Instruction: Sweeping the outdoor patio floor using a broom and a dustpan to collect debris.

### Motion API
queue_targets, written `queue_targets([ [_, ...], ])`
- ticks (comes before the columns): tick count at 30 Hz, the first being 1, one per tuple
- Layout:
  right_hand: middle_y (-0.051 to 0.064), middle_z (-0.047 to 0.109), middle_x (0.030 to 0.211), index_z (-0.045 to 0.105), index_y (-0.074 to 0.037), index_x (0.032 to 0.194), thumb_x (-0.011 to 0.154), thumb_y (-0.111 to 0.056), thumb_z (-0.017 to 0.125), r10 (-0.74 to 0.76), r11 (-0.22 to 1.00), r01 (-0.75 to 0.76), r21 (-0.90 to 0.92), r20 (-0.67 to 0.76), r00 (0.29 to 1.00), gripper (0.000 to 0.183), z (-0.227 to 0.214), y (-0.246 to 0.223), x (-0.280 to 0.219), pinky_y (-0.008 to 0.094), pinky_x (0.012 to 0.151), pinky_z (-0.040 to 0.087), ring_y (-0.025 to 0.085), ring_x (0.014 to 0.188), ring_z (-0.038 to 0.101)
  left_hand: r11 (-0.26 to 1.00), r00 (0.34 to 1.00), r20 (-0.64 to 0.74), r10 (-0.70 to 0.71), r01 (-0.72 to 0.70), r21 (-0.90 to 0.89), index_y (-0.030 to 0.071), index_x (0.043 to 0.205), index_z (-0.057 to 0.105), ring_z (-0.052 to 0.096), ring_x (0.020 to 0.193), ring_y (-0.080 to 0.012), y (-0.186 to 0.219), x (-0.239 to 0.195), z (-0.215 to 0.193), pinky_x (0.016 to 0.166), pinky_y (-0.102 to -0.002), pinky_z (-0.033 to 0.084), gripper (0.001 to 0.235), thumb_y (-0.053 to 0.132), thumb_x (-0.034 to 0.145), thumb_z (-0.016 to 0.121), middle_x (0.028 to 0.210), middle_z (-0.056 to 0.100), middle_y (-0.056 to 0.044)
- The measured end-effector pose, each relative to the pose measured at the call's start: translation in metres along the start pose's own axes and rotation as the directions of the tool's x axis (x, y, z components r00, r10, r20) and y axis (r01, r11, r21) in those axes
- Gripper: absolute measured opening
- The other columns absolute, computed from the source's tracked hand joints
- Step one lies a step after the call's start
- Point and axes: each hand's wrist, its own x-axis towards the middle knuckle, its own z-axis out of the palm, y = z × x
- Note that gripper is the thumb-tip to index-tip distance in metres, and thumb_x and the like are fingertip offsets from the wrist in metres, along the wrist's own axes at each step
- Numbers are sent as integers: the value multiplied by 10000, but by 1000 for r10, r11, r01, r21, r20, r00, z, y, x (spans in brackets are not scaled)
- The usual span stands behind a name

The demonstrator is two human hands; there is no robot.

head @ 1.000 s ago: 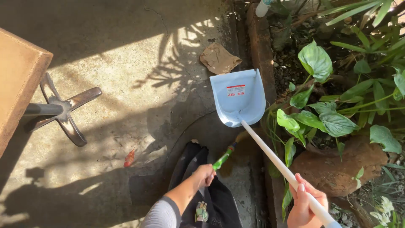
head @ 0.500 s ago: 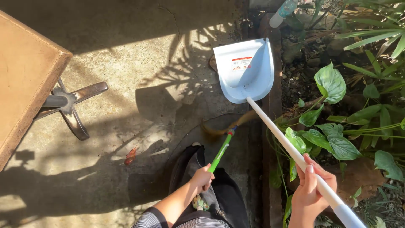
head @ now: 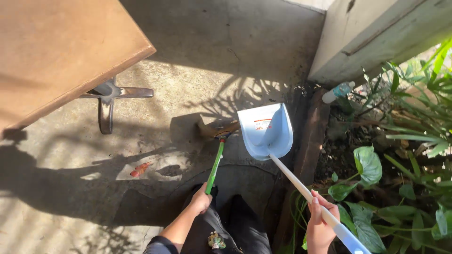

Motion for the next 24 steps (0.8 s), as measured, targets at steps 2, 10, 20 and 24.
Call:
queue_targets([
  [2, 243, 700, 1195, 540, 108, 1044, 1039, -79, 633, -6, 1000, 6, -4, 87, 996, 210, 1, 18, 21, 327, 963, 590, 238, 1092, 696, 975, 997, 49, -58, 67, -212, 127, 1230, 456, 439, 417, -177, -42, 5, -17, 387, -336, 336, 344, 117, 921, 607, 619, 536, -87],
  [10, 198, 745, 1143, 612, 44, 979, 999, -95, 644, 29, 986, 59, -154, 516, 856, 144, 54, 36, 56, 291, 925, 539, 194, 1076, 694, 428, 944, 189, -272, 294, -855, 101, 880, 566, 367, 435, -70, -174, -145, -17, 393, -241, 276, 122, 133, 960, 652, 613, 460, 23],
  [20, 201, 698, 1197, 531, 43, 1097, 1053, -73, 639, -25, 1000, 10, 23, 892, 452, 164, 149, 91, 44, 310, 1047, 545, 215, 1159, 685, 341, 772, -193, -606, 32, -939, 58, 758, 519, 347, 426, -117, -317, -362, 52, 376, -314, 259, 223, 143, 911, 657, 586, 461, -23],
  [24, 232, 713, 1212, 525, 62, 1122, 1060, -79, 653, 150, 985, 6, -170, 883, 444, 200, 189, 82, 22, 298, 836, 539, 209, 1006, 647, 240, 604, -183, -776, 14, -971, 13, 898, 568, 434, 456, -118, -354, -384, 36, 398, -301, 338, 161, 131, 960, 659, 620, 510, -45],
])
